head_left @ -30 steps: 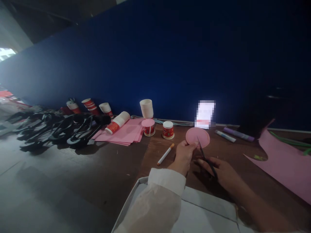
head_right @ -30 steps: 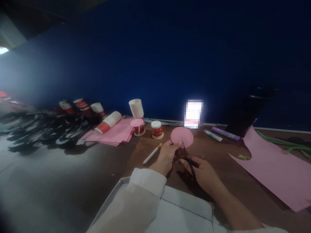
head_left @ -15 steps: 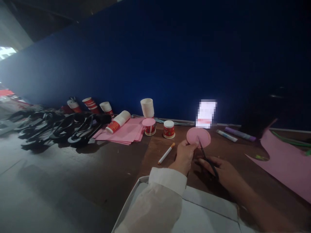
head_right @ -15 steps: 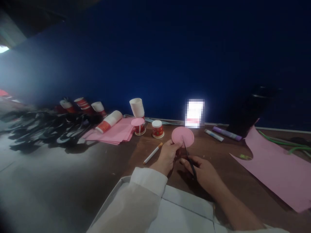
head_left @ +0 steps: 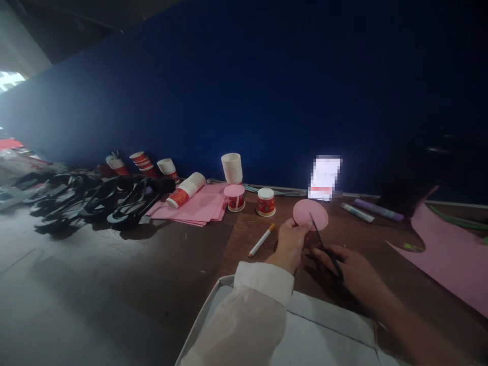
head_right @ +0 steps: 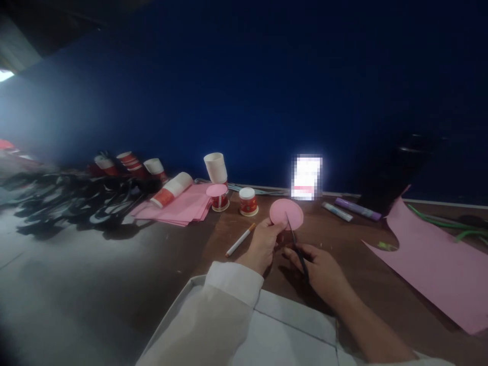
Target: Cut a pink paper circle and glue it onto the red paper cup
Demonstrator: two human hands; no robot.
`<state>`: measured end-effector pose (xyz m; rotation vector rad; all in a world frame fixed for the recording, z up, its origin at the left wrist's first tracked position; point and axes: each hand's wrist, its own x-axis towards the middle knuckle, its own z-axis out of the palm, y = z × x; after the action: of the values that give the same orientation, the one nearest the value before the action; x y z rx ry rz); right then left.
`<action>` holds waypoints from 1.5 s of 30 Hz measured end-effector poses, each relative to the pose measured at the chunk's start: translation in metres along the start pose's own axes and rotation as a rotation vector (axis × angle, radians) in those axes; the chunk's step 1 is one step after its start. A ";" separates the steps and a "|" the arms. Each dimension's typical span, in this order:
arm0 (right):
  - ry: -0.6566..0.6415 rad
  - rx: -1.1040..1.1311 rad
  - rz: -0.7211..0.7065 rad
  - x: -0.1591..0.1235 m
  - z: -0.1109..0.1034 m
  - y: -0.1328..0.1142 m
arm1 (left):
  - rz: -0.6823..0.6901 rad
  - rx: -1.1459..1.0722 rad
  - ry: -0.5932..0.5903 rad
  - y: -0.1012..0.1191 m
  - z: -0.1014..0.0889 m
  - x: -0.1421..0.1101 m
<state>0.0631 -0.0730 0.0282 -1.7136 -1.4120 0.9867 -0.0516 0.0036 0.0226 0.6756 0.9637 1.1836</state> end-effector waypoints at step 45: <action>0.124 -0.745 0.080 0.005 -0.039 0.016 | -0.008 -0.042 0.059 0.004 -0.005 0.007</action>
<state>0.1060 -0.0726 0.0316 -2.3188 -1.7644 0.3811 -0.0576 0.0108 0.0219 0.6059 0.9874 1.2191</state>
